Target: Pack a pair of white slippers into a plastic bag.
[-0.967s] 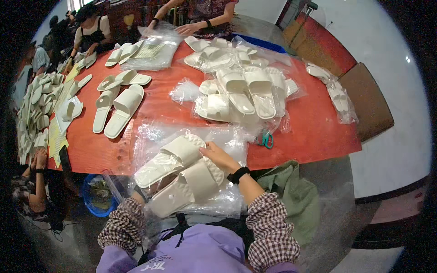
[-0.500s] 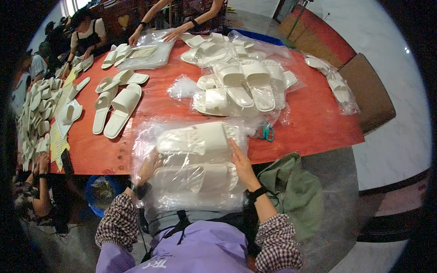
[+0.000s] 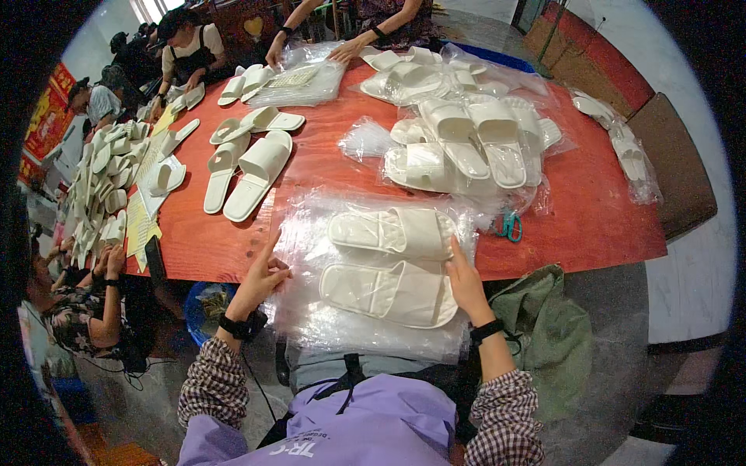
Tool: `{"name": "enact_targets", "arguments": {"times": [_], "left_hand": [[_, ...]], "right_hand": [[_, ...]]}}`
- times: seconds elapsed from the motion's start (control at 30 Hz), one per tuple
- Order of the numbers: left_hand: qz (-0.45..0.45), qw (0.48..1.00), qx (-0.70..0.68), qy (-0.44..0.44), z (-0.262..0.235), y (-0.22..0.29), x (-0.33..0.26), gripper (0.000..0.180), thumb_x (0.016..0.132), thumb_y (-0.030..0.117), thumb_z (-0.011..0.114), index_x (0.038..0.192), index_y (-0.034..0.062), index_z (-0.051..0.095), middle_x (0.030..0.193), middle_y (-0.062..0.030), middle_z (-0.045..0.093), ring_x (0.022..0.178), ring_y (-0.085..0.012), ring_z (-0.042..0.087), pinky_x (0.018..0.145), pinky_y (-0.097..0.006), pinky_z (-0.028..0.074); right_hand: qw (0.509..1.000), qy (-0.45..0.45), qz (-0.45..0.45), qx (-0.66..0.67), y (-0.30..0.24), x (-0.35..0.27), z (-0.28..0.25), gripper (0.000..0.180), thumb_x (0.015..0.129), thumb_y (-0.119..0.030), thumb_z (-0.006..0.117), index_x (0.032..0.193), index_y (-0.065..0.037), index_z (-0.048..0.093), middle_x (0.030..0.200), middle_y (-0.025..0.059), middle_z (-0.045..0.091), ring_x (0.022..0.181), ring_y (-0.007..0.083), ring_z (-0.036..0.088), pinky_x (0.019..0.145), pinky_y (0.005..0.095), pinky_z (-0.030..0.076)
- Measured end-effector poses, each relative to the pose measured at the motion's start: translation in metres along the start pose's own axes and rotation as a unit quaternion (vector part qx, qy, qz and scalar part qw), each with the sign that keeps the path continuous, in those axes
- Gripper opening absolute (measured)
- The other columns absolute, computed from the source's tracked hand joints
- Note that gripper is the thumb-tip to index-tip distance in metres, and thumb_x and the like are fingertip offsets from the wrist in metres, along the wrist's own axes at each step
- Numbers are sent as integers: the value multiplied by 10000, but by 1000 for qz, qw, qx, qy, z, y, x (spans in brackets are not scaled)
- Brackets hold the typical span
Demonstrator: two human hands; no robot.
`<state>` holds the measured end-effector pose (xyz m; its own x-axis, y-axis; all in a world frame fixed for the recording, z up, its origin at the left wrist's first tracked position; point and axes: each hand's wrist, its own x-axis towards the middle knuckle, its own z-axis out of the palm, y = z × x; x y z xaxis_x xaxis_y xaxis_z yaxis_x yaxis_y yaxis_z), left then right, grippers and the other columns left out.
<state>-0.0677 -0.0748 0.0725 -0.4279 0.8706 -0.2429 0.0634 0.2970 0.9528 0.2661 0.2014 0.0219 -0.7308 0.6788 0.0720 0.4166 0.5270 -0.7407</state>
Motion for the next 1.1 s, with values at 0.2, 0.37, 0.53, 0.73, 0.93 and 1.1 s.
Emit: {"name": "enact_targets", "arguments": {"times": [0.2,0.37,0.53,0.73,0.93,1.1], "left_hand": [[216,867,424,148,-6,-1,2,527,902,19,559,1406,57,411,887,-119,632,803,-216,597,743,-321,485],[29,982,188,-22,18,50,4,528,962,422,465,1235,-22,545,987,-226,682,908,-348,658,805,-375,499],[32,985,132,-110,77,34,-6,349,938,285,582,1075,-36,571,804,-136,676,754,-208,666,689,-333,515],[-15,983,-172,-59,51,40,-4,166,984,154,518,1055,21,587,909,-45,652,832,-124,634,729,-252,513],[-68,973,-220,19,-6,14,-4,153,979,150,519,1035,31,597,882,-59,653,764,-104,601,703,-228,501],[-15,980,186,-64,-26,49,21,266,969,166,525,1202,46,572,1099,-98,645,1029,-187,607,870,-295,494]], "right_hand": [[998,-28,-49,-1,13,2,-2,617,965,-186,475,1509,-85,202,1497,217,325,1389,322,326,1101,366,302],[1000,-23,15,-8,-4,-10,1,611,962,-160,473,1508,-86,209,1518,193,297,1406,303,295,1123,349,261],[999,-11,22,33,2,-8,5,578,965,-133,451,1499,-67,239,1536,166,280,1424,263,269,1141,326,219],[995,13,3,99,9,-12,2,568,948,-68,464,1486,-68,283,1522,154,319,1414,258,292,1127,325,252],[994,25,6,104,9,-13,2,589,923,-32,489,1479,-58,294,1506,143,355,1399,237,325,1120,317,264],[989,29,4,148,13,-10,2,550,948,-91,489,1469,-59,315,1500,154,357,1382,266,354,1114,335,291]]}}
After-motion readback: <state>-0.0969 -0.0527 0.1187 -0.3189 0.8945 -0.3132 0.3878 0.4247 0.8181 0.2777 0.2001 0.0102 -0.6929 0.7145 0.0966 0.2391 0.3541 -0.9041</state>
